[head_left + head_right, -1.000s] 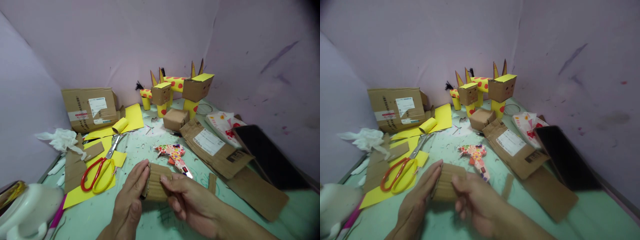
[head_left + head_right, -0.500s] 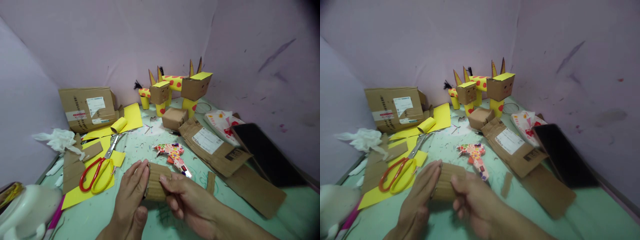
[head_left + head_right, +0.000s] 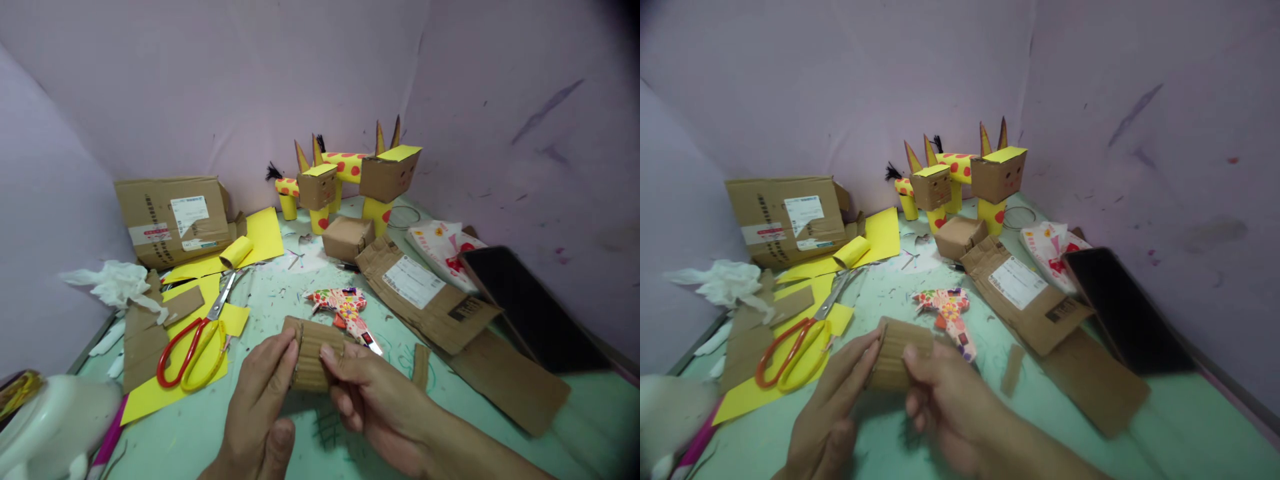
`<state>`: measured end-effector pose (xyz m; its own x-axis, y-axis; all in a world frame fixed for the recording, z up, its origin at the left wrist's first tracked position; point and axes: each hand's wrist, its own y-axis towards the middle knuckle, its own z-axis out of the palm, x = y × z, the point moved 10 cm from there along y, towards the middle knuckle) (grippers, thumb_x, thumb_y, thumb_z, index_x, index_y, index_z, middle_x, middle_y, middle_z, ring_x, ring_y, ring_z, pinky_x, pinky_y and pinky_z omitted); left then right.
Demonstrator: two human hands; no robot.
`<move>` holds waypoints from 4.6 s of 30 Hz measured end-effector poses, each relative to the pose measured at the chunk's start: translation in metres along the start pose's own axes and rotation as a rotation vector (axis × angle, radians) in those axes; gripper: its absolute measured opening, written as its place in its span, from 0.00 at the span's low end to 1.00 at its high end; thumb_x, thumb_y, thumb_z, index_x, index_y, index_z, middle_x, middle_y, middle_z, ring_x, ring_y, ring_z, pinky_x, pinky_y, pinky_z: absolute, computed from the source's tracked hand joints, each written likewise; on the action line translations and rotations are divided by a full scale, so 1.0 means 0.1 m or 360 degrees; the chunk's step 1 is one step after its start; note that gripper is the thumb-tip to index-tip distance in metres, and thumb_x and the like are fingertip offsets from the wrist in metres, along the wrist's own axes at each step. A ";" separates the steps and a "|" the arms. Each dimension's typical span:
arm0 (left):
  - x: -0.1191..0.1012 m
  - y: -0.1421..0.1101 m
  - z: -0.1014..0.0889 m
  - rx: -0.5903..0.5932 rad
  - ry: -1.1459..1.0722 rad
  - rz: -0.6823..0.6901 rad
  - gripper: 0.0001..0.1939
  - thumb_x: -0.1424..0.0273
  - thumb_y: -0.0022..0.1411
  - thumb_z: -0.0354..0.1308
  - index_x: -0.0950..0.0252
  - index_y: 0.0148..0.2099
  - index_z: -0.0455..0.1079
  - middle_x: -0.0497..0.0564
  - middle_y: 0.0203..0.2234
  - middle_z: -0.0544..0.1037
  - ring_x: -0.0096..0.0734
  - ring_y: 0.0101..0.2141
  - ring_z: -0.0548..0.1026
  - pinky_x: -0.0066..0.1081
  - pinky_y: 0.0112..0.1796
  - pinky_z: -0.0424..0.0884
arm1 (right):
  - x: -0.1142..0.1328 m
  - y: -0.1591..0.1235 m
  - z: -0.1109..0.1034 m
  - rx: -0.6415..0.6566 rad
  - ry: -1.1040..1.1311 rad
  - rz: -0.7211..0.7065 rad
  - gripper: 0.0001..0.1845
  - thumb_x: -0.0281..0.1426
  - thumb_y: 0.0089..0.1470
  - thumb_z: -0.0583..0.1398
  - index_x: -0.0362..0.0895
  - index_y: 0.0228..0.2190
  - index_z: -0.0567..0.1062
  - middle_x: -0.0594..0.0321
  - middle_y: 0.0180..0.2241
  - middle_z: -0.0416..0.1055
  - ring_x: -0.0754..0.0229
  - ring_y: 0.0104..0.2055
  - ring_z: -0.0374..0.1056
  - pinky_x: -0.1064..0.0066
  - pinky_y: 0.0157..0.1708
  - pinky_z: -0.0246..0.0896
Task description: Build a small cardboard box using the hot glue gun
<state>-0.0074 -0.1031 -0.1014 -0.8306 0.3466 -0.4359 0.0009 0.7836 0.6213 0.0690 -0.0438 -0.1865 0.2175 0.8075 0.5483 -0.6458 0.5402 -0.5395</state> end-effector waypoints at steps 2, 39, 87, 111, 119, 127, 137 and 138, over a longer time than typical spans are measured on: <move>-0.02 0.01 -0.03 -0.0023 0.0007 0.0018 0.26 0.59 0.70 0.35 0.57 0.66 0.56 0.53 0.60 0.65 0.42 0.58 0.64 0.38 0.58 0.56 | -0.01 -0.01 -0.01 -0.0027 0.0010 0.0023 0.15 0.35 0.44 0.68 0.41 0.29 0.68 0.77 0.13 0.62 0.77 0.10 0.50 0.87 0.06 0.43; -0.09 0.01 -0.06 -0.0006 0.0117 0.0157 0.27 0.58 0.70 0.36 0.58 0.67 0.55 0.58 0.58 0.68 0.48 0.56 0.65 0.47 0.55 0.59 | -0.07 -0.06 -0.01 -0.0139 0.0156 0.0144 0.08 0.26 0.62 0.54 0.41 0.29 0.67 0.76 0.12 0.60 0.76 0.09 0.50 0.87 0.06 0.42; 0.38 -0.03 -0.19 0.0055 0.0020 -0.0545 0.19 0.67 0.62 0.57 0.59 0.55 0.65 0.52 0.45 0.81 0.33 0.38 0.81 0.28 0.41 0.78 | -0.06 -0.03 0.05 0.0040 0.0108 -0.0020 0.19 0.39 0.40 0.71 0.41 0.29 0.73 0.77 0.12 0.60 0.77 0.09 0.50 0.86 0.06 0.40; 0.71 -0.14 -0.06 -0.0177 -0.1082 -0.1222 0.27 0.54 0.50 0.66 0.62 0.49 0.71 0.55 0.44 0.81 0.43 0.45 0.78 0.30 0.43 0.75 | 0.01 -0.01 0.24 0.0446 -0.0584 -0.0438 0.32 0.52 0.42 0.66 0.39 0.40 0.73 0.64 0.23 0.72 0.67 0.18 0.69 0.77 0.18 0.63; 0.73 -0.06 -0.07 -0.0143 -0.1299 -0.1289 0.24 0.53 0.58 0.59 0.60 0.52 0.72 0.55 0.51 0.76 0.44 0.51 0.73 0.35 0.50 0.69 | -0.15 0.05 0.23 0.0496 0.0136 0.0081 0.25 0.43 0.48 0.67 0.39 0.42 0.74 0.71 0.13 0.69 0.72 0.08 0.59 0.85 0.07 0.57; 0.51 -0.01 0.11 0.0362 -0.1433 -0.0994 0.48 0.56 0.42 0.72 0.49 0.64 0.56 0.50 0.63 0.63 0.47 0.61 0.61 0.37 0.58 0.59 | -0.34 -0.10 0.35 0.0700 0.0758 0.0888 0.35 0.44 0.67 0.41 0.32 0.36 0.77 0.69 0.05 0.62 0.76 0.03 0.50 0.89 0.03 0.38; 0.78 -0.02 0.04 0.0069 -0.1347 -0.1259 0.54 0.60 0.40 0.73 0.64 0.66 0.51 0.63 0.58 0.67 0.55 0.55 0.68 0.43 0.53 0.66 | 0.09 -0.07 0.04 0.0174 -0.0206 0.0148 0.19 0.40 0.58 0.58 0.39 0.45 0.73 0.52 0.40 0.78 0.66 0.17 0.73 0.80 0.09 0.62; 0.81 0.00 0.00 0.0003 -0.1348 -0.1261 0.53 0.61 0.41 0.72 0.64 0.65 0.51 0.63 0.58 0.67 0.55 0.55 0.68 0.44 0.53 0.66 | 0.27 -0.11 -0.02 0.0093 -0.0394 -0.0049 0.20 0.40 0.54 0.62 0.41 0.45 0.74 0.51 0.46 0.76 0.66 0.19 0.74 0.79 0.11 0.64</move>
<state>-0.0746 -0.0753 -0.1366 0.0398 -0.0078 -0.9992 -0.3515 0.9359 -0.0213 0.0832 -0.0278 -0.1669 0.0567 0.7046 0.7073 -0.6844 0.5432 -0.4863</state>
